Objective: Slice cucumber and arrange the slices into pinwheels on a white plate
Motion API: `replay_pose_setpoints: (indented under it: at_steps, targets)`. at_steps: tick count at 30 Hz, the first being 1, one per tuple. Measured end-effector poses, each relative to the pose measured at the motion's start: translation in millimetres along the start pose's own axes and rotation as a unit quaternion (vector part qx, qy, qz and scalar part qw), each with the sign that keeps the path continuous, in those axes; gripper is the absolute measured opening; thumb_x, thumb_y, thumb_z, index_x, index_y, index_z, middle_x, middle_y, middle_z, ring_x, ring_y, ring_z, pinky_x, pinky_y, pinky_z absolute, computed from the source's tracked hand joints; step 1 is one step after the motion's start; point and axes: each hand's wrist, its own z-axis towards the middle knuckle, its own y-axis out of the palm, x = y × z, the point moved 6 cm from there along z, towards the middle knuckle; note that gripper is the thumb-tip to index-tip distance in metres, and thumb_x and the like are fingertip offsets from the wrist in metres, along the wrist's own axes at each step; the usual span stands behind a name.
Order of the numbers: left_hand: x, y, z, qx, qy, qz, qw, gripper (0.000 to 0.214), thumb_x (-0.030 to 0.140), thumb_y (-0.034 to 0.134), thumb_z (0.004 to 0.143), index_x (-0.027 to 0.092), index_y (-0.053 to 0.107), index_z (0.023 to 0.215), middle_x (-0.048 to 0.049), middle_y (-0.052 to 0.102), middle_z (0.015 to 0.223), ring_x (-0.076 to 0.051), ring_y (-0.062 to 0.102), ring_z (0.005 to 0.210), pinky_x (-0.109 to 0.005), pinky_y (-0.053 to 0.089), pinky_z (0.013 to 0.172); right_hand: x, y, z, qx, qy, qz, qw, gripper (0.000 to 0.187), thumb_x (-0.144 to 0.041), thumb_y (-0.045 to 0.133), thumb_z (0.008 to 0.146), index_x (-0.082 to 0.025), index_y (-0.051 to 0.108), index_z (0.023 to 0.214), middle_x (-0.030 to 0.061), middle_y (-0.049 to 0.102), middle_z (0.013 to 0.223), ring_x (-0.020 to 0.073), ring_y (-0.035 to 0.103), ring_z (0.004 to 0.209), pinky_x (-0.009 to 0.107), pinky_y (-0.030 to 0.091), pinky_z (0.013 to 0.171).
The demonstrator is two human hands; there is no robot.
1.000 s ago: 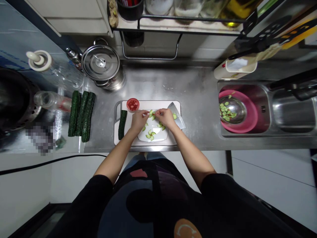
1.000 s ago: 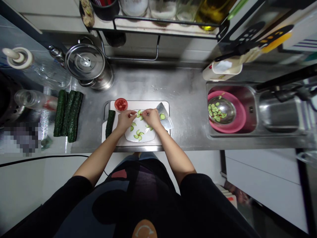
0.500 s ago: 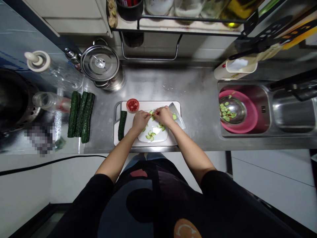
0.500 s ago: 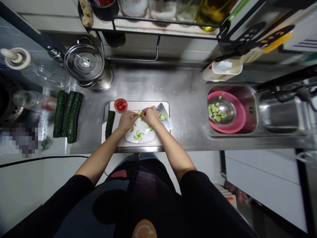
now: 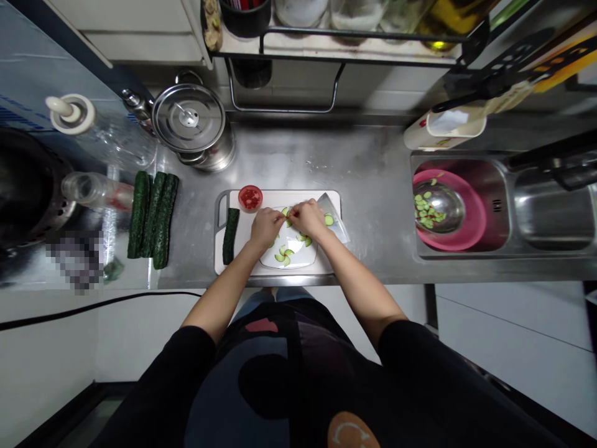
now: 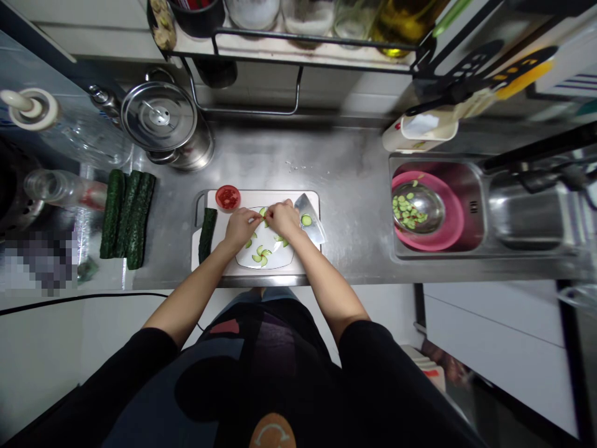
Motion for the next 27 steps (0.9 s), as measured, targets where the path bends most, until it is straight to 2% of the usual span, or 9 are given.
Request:
replay_pose_setpoints:
  at_steps: [18, 27]
  targets:
    - [0.0, 1.1, -0.2, -0.002, -0.007, 0.017, 1.0, 0.009, 0.018, 0.062, 0.078, 0.022, 0.07, 0.079, -0.0041, 0.065, 0.082, -0.02, 0.058, 0.085, -0.033, 0.047, 0.081, -2.1, -5.2, -7.4, 0.009, -0.001, 0.009, 1.0, 0.015, -0.024, 0.055, 0.078, -0.025, 0.07, 0.082, 0.0022, 0.069, 0.096, 0.0259, 0.045, 0.103, 0.034, 0.037, 0.075]
    - [2.0, 1.3, -0.2, -0.009, -0.003, 0.017, 1.0, 0.012, 0.017, 0.06, 0.079, 0.022, 0.07, 0.08, -0.0046, 0.064, 0.081, -0.02, 0.057, 0.085, -0.034, 0.046, 0.08, -4.9, -0.4, -8.6, 0.023, -0.015, 0.001, 1.0, 0.016, -0.025, 0.054, 0.08, -0.022, 0.07, 0.084, 0.0042, 0.069, 0.095, 0.0261, 0.044, 0.103, 0.034, 0.036, 0.076]
